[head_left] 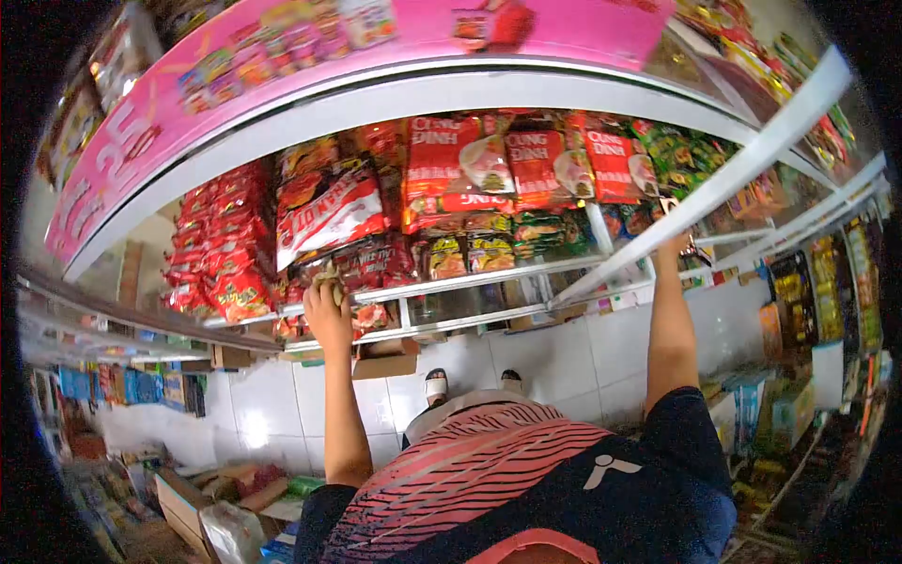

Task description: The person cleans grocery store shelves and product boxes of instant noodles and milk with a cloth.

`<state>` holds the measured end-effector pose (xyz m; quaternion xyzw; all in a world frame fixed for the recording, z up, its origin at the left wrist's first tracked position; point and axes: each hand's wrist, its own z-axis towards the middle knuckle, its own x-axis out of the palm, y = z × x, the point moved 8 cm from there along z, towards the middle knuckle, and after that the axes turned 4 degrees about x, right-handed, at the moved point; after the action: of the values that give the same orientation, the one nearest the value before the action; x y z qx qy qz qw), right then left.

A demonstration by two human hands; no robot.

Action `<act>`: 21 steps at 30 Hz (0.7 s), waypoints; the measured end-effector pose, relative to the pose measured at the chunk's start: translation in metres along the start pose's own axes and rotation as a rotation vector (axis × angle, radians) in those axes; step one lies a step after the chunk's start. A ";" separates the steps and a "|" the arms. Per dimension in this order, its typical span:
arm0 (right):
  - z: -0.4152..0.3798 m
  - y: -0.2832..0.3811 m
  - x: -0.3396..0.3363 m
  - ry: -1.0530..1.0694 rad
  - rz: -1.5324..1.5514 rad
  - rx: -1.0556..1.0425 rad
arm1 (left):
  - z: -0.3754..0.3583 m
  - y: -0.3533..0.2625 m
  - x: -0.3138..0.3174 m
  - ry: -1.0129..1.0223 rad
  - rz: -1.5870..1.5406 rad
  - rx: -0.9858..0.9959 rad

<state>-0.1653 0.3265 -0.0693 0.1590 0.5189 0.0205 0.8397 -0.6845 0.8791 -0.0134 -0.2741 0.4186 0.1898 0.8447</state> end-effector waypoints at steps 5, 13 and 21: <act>-0.026 0.036 -0.021 0.180 1.537 0.147 | 0.000 0.000 -0.005 -0.083 0.065 -0.116; -0.302 0.082 -0.104 0.380 1.503 -0.024 | 0.009 -0.077 0.029 -0.031 -0.522 0.009; -0.417 0.348 -0.158 0.359 0.572 -1.105 | 0.006 -0.101 0.058 0.273 -1.279 -0.068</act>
<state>-0.5582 0.7272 -0.0041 -0.1707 0.5012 0.5338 0.6594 -0.5916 0.8099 -0.0270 -0.5172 0.2702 -0.3735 0.7211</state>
